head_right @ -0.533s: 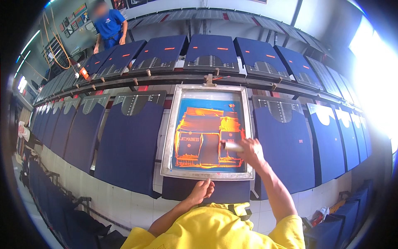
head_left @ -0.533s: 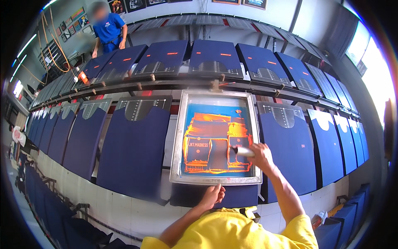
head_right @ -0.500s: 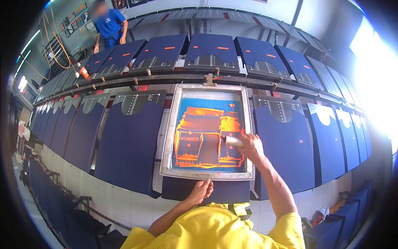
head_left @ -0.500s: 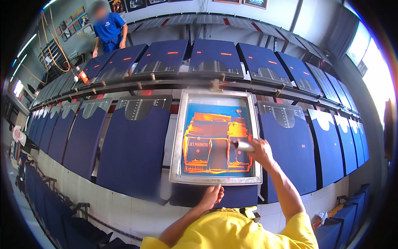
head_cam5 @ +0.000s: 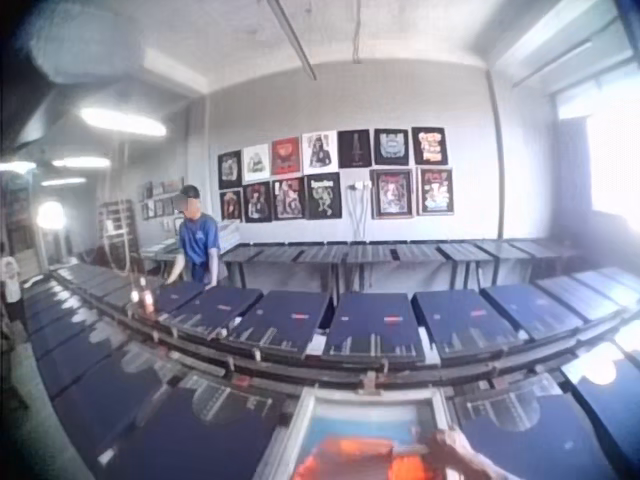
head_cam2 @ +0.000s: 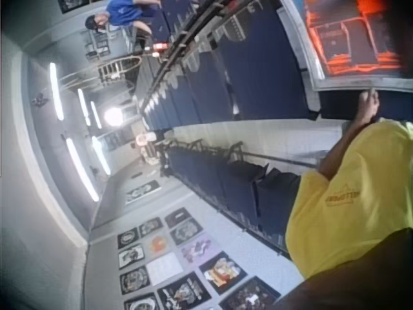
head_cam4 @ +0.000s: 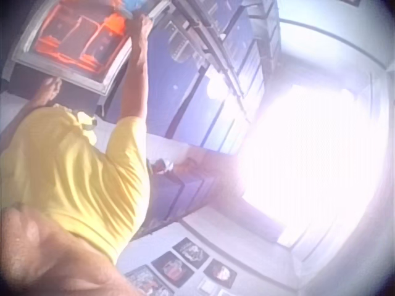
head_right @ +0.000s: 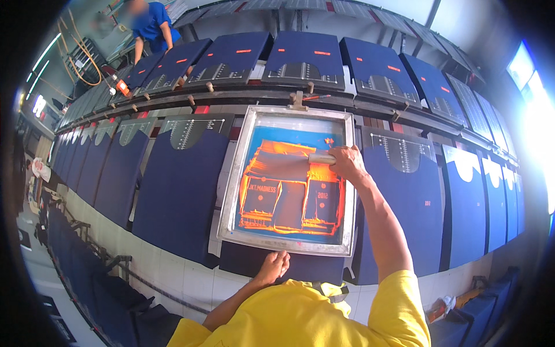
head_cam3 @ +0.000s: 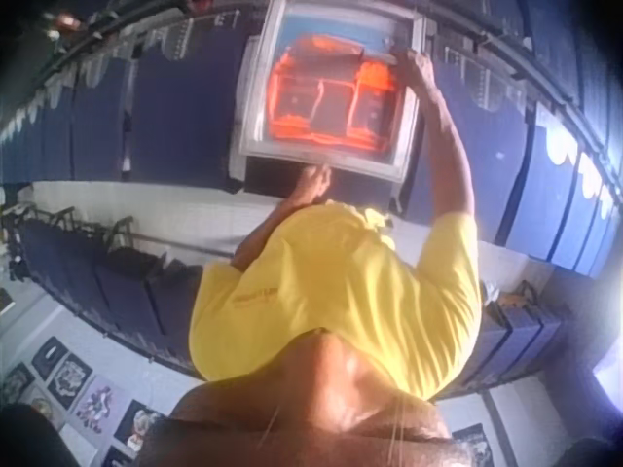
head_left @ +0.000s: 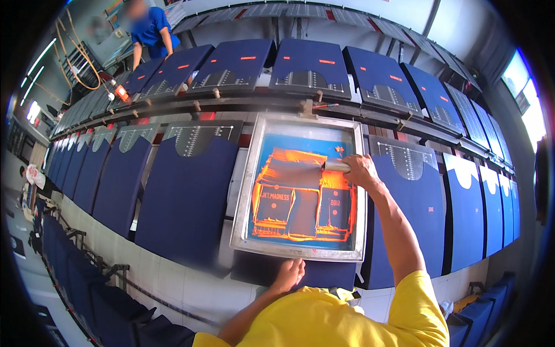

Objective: The person applies ink to a screen using a squeegee, prints a design onto a blue shirt, and then moves the squeegee across the stencil multiple times while another person uses a heat gun on nearby shirts.

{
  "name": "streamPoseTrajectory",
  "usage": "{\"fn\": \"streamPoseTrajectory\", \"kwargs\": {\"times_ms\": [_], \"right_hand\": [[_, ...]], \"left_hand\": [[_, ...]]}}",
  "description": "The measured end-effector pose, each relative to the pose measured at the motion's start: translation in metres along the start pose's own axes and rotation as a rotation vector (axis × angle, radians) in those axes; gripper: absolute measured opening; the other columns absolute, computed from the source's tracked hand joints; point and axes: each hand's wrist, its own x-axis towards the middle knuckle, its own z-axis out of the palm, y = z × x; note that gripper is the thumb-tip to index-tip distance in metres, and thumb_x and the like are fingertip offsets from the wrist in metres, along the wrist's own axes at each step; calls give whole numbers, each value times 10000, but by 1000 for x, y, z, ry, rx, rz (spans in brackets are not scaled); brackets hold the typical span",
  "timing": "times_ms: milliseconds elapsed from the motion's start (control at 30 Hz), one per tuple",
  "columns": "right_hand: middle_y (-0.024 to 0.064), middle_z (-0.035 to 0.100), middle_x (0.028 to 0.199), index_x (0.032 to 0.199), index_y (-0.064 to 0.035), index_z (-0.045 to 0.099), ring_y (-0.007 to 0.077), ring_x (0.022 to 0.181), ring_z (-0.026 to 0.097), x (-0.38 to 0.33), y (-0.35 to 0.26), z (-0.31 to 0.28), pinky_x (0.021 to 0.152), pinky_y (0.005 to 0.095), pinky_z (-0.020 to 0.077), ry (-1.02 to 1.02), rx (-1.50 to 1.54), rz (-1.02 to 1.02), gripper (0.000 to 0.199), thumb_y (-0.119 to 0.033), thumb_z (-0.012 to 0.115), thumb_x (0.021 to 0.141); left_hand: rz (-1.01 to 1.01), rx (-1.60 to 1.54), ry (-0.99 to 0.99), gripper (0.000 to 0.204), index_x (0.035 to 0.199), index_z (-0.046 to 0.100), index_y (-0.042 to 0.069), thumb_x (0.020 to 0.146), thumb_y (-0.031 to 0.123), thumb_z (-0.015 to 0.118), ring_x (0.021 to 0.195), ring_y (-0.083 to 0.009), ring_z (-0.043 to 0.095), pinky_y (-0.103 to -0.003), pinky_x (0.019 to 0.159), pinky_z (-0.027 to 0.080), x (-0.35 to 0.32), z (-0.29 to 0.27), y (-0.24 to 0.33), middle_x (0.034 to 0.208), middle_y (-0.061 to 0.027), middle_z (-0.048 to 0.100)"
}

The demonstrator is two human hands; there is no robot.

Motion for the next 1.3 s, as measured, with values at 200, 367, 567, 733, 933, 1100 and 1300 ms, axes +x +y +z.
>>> {"fn": "streamPoseTrajectory", "kwargs": {"times_ms": [200, 367, 567, 733, 933, 1100, 1300], "right_hand": [[12, 693, 862, 933, -164, 712, 235, 833, 669, -82, -43, -13, 762, 444, 456, -15, -17, -144, 304, -232, 816, 655], [-25, 703, 947, 960, -150, 690, 190, 887, 648, -162, -103, -20, 764, 392, 427, 7, 19, -43, 390, -182, 856, 609], [-22, 689, 970, 964, -125, 669, 202, 911, 632, -174, -115, -27, 764, 396, 417, 42, 16, 28, 346, -122, 808, 646], [1, 662, 1028, 1025, -104, 644, 213, 1005, 608, -195, -127, -16, 780, 401, 437, 27, 12, 28, 423, -47, 772, 626], [15, 662, 1039, 1049, -87, 660, 230, 985, 614, -203, -130, -7, 790, 400, 460, 62, -1, 33, 419, -27, 736, 641], [26, 660, 1004, 985, -100, 669, 240, 918, 626, -183, -108, 15, 770, 399, 470, 124, -50, 19, 292, -60, 697, 698], [45, 636, 909, 917, -127, 672, 254, 905, 625, -83, -47, 13, 767, 417, 467, 210, -61, 10, 208, -102, 726, 717]], "left_hand": [[-38, 31, -28, 381, 868, 491, 88, 1090, 383, 397, 456, -70, 349, -231, 406, 298, 0, -1, 5, 593, 8, 421], [-126, -53, -76, 375, 861, 501, 101, 1091, 377, 397, 450, -69, 325, -226, 405, 275, 7, -6, 10, 594, 26, 404], [-363, -300, -254, 348, 865, 523, 97, 1093, 332, 407, 441, -64, 309, -227, 403, 246, 19, -25, 18, 588, 43, 389], [-303, -117, -238, 338, 994, 602, 70, 1082, 352, 437, 474, -86, 383, -245, 461, 329, 7, -18, 27, 609, 32, 443], [880, 841, -9, 319, 1297, 581, 17, 997, 116, 536, 1115, -269, 585, -379, 947, 462, -10, 28, 83, 1280, -158, 557], [940, 1217, -161, 366, 1298, 569, 4, 934, 45, 556, 1209, -341, 567, -459, 1012, 412, 64, 37, 88, 1315, -162, 595], [951, 1143, -123, 357, 1259, 603, 56, 904, 28, 585, 1070, -316, 636, -464, 936, 438, 160, 52, 164, 1225, -138, 654]]}}
